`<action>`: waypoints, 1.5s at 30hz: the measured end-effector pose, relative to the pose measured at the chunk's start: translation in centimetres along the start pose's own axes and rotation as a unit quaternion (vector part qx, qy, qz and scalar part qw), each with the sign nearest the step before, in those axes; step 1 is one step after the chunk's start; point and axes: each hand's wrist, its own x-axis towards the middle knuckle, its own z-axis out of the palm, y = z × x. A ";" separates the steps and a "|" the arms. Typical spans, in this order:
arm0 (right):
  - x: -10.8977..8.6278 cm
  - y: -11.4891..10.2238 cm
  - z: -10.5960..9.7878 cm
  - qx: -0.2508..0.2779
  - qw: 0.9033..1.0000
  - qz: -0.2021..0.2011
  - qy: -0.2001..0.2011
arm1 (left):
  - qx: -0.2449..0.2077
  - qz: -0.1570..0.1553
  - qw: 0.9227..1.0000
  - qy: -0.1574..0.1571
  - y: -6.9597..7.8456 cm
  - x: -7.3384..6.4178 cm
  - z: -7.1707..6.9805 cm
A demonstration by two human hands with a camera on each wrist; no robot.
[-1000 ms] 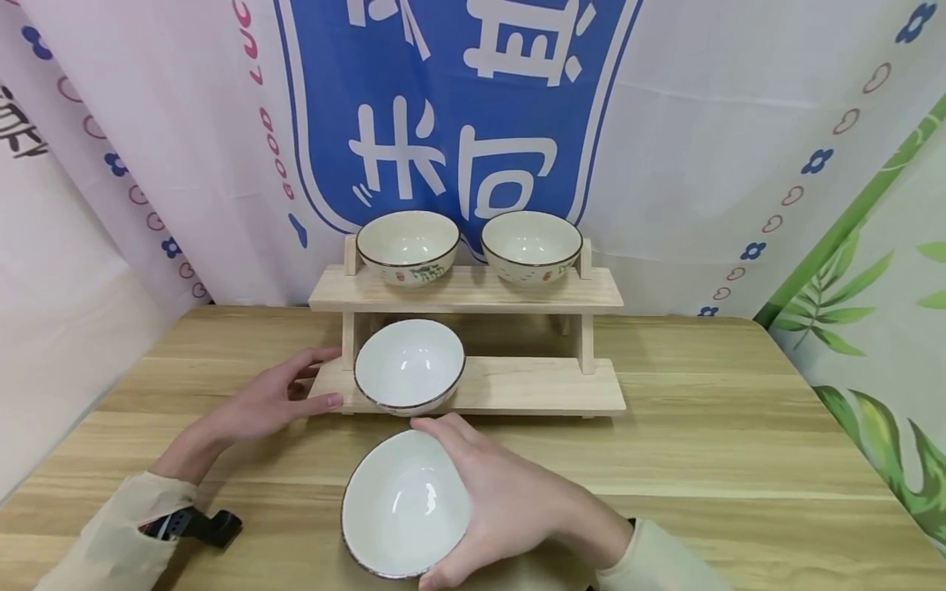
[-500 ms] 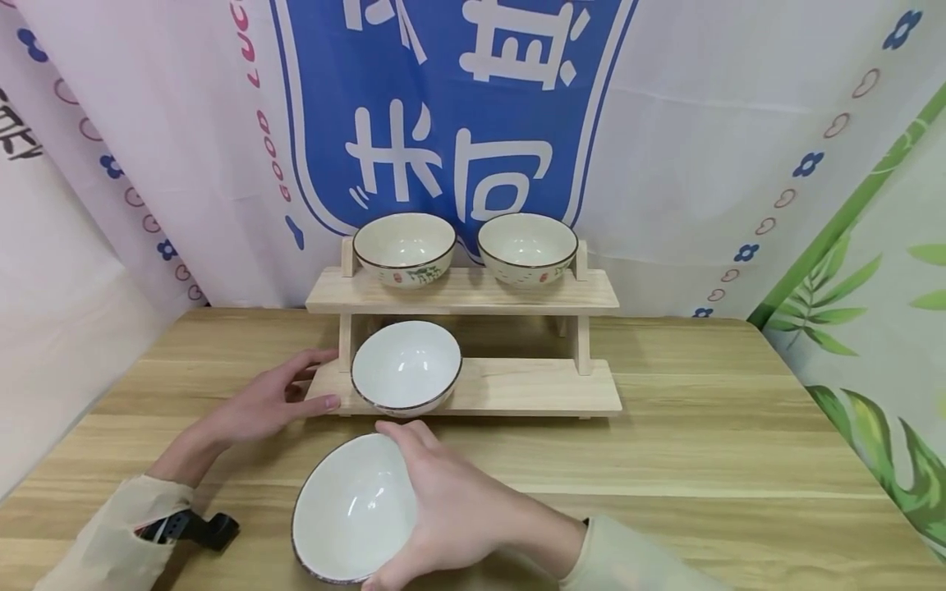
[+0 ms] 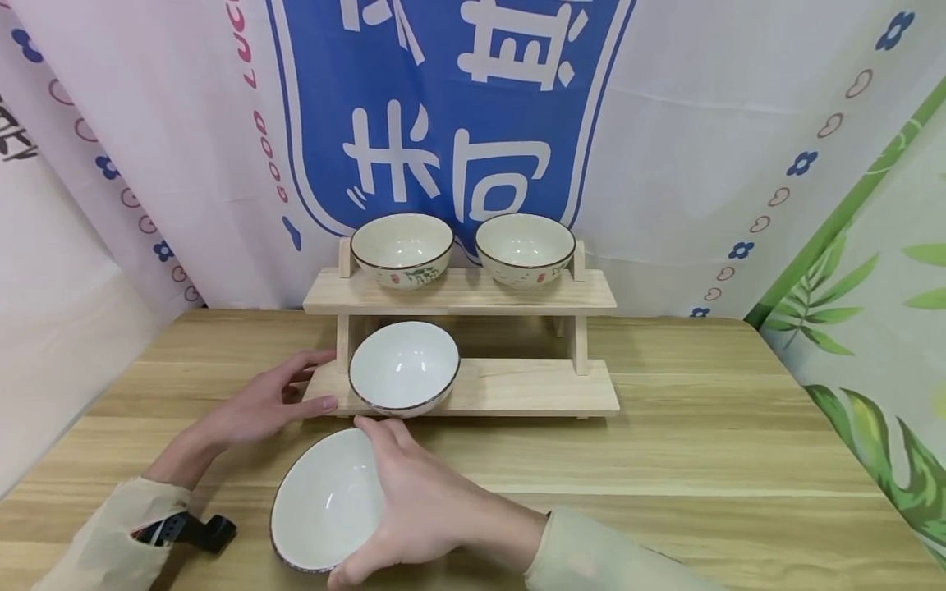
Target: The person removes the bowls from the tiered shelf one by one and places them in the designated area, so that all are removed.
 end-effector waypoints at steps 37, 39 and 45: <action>2.4 -1.3 1.5 0.016 0.999 0.048 0.018 | -0.017 0.033 0.999 0.004 -0.3 -0.1 0.0; 2.2 -1.1 1.2 0.014 0.999 0.037 0.009 | -0.016 0.033 0.999 0.004 -0.3 -0.2 0.0; 0.9 -0.7 0.0 0.012 1.000 0.021 -0.013 | -0.016 0.032 0.999 0.003 -0.3 -0.2 0.0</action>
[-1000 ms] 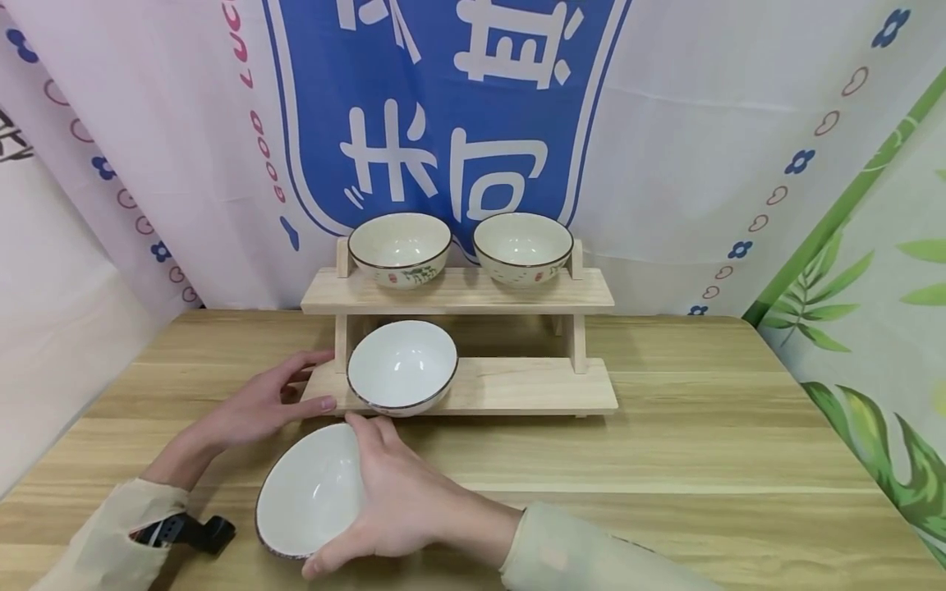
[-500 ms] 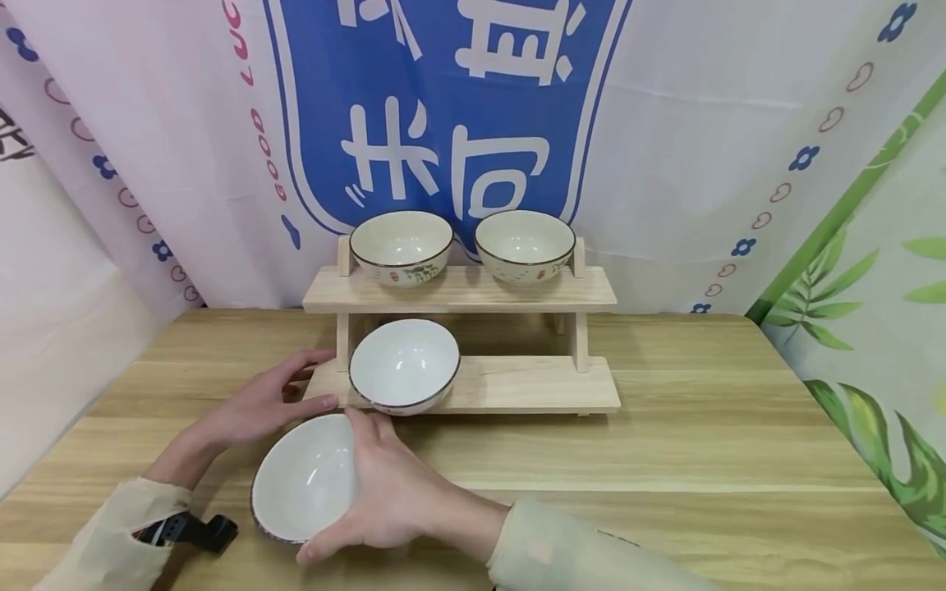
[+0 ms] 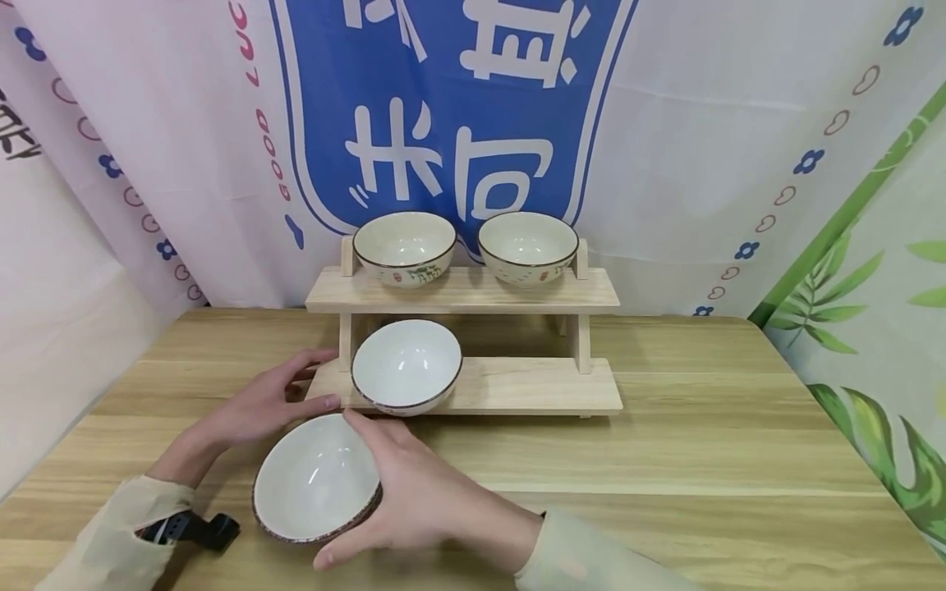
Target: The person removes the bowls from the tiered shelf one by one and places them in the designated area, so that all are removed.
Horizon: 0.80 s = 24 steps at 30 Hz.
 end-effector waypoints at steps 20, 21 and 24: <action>-4.6 2.9 -6.8 0.046 0.994 0.009 0.102 | 0.001 -0.013 1.000 -0.010 0.2 0.2 -0.1; -4.5 3.1 -7.1 0.041 0.992 0.015 0.115 | 0.001 -0.014 1.000 -0.010 0.2 0.2 -0.1; -3.9 3.8 -7.7 0.036 0.988 0.028 0.147 | 0.001 -0.018 1.000 -0.010 0.1 0.1 -0.1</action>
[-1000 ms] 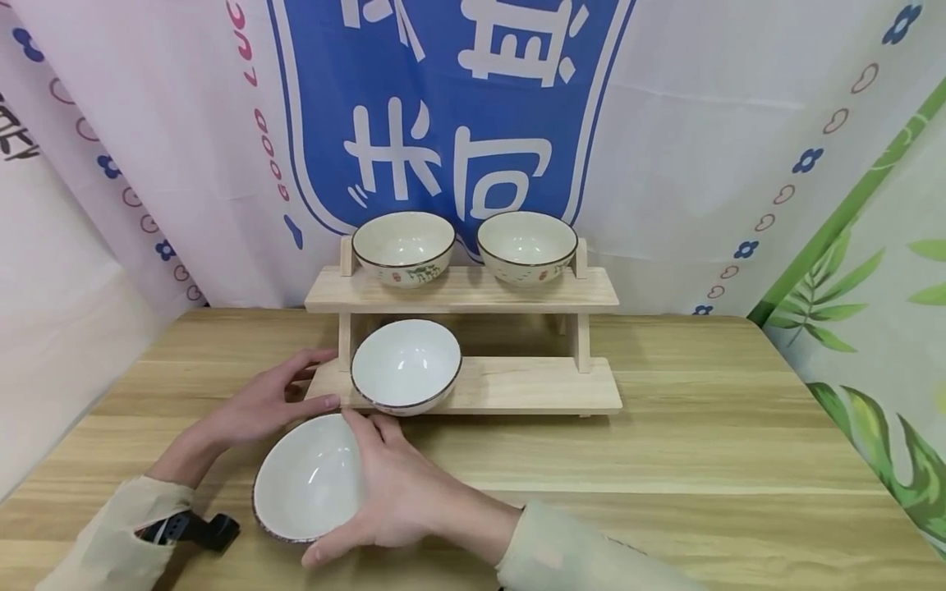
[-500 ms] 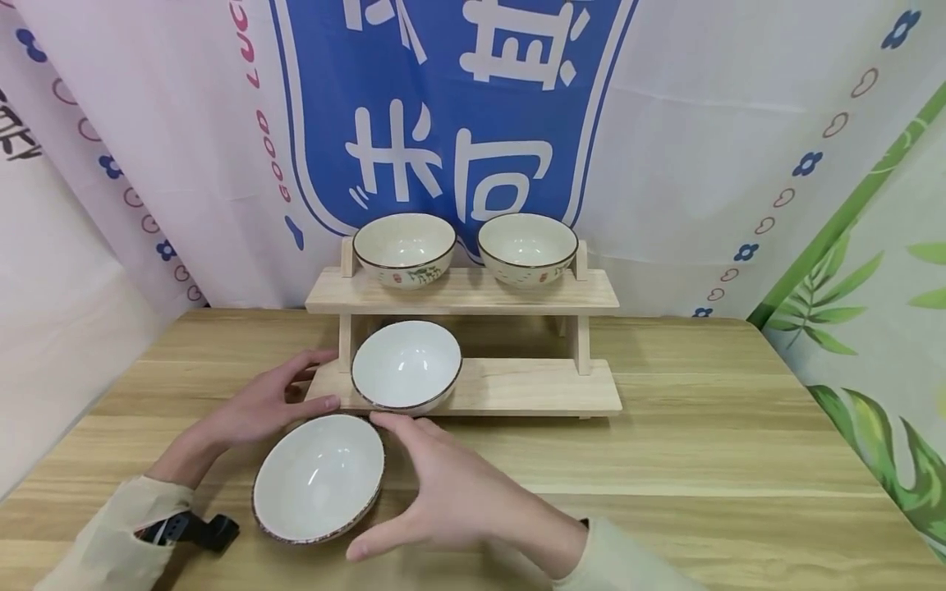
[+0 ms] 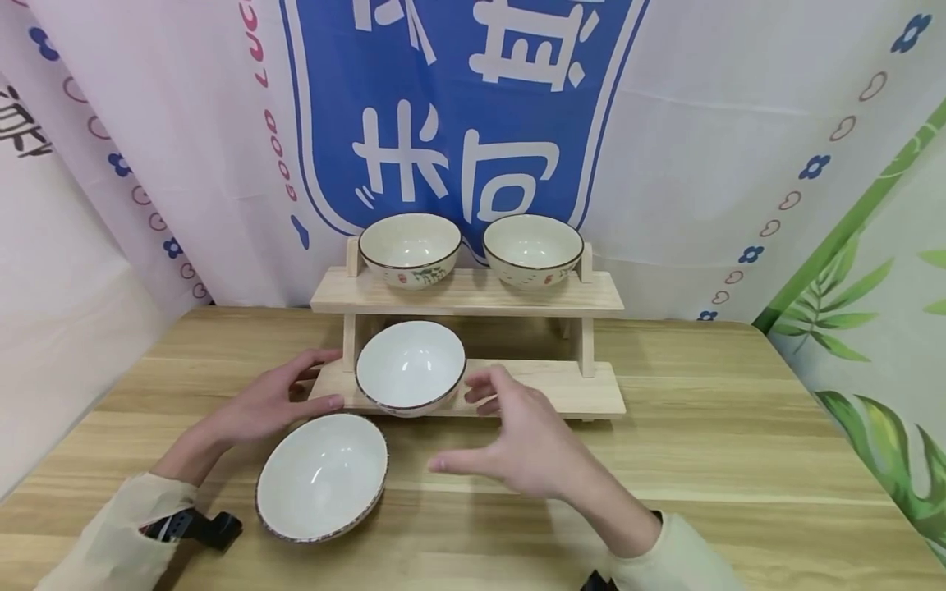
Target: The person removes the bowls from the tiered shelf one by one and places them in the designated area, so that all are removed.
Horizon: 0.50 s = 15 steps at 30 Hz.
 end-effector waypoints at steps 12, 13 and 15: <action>3.7 1.2 0.9 0.021 0.999 0.026 0.032 | 0.004 0.001 1.000 0.006 0.1 -0.3 0.0; 3.9 1.2 1.0 0.025 0.999 0.023 0.029 | 0.003 0.001 1.000 0.005 0.1 -0.2 0.0; 4.2 1.2 1.2 0.028 0.999 0.017 0.025 | 0.004 0.004 1.000 0.006 0.0 -0.1 0.0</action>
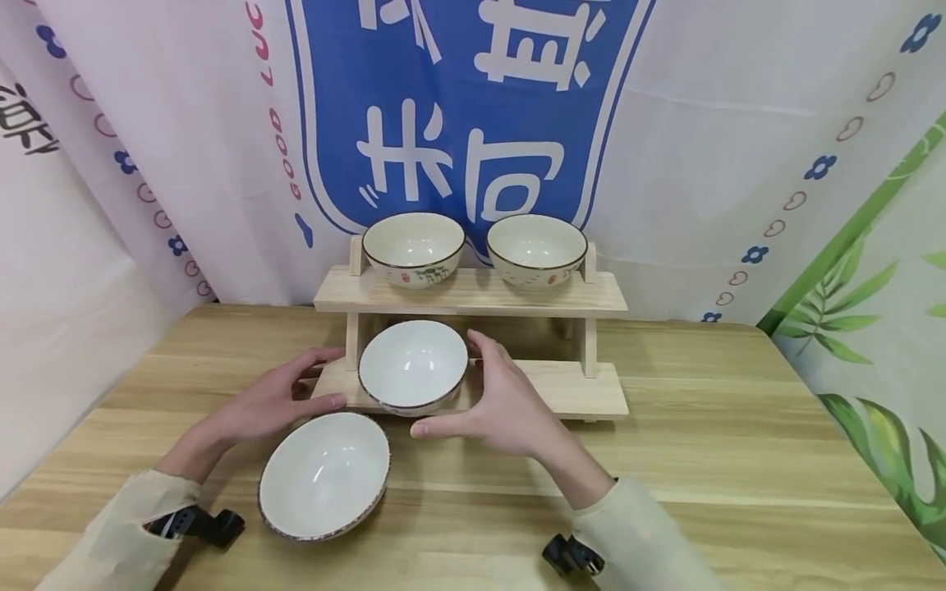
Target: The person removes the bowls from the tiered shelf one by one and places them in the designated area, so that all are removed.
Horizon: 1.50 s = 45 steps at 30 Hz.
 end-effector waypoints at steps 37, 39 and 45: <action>2.8 -1.1 3.5 0.039 0.998 0.006 0.046 | 0.002 0.005 1.000 0.007 -0.2 0.2 0.0; 2.8 -1.1 3.7 0.033 0.998 0.011 0.051 | 0.002 0.005 1.000 0.007 -0.2 0.1 -0.1; 2.8 -1.1 4.1 0.027 0.997 0.024 0.066 | 0.001 0.007 1.000 0.005 -0.2 0.1 0.0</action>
